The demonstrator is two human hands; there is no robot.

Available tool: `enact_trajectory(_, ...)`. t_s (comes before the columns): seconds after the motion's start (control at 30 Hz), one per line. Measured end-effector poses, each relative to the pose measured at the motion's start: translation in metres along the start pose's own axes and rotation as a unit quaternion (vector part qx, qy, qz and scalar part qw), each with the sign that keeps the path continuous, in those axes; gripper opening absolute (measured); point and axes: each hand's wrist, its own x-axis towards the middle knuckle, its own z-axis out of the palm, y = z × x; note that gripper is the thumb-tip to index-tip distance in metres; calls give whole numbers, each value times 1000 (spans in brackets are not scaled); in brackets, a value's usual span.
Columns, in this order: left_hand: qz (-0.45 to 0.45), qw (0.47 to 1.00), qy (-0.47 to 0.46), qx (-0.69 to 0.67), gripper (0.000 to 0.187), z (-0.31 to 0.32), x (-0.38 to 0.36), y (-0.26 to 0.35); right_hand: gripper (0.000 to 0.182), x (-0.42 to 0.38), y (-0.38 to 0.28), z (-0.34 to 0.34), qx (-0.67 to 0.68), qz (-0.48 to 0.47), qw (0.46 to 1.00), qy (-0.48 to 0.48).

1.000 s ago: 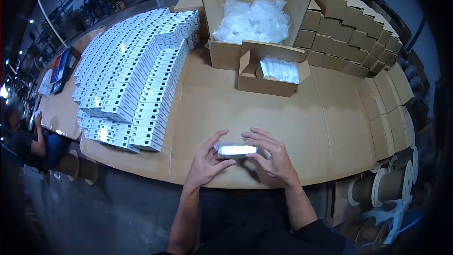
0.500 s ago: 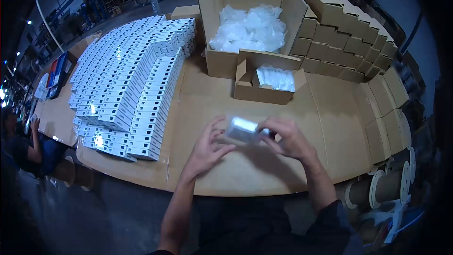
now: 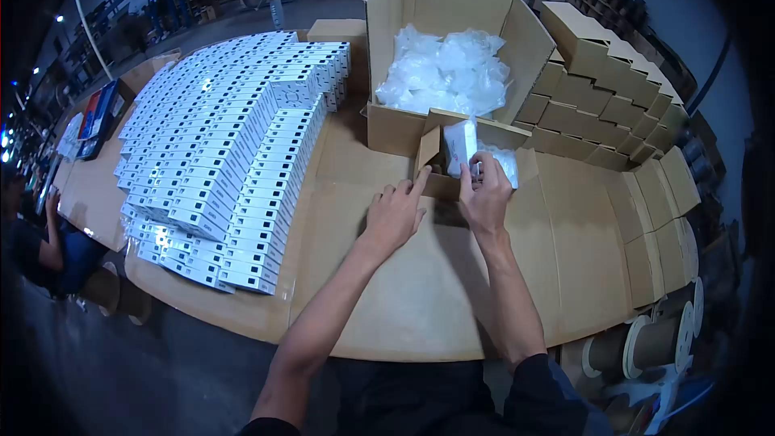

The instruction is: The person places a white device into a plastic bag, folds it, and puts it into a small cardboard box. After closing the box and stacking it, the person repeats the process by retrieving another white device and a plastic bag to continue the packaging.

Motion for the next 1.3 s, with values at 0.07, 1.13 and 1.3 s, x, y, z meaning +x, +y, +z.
enact_trajectory(0.07, 7, 1000, 17, 12, 86, 10, 1, -5, 17, 2, 7, 5, -21, -6, 1000, -19)
enact_trajectory(1.13, 13, 998, 47, -35, 84, -41, -13, -29, 38, -3, -26, 6, -89, 21, 992, -86)
enact_trajectory(1.3, -31, 992, 112, 41, 61, -112, -10, -101, 43, 35, -84, 43, 142, 30, 977, -157)
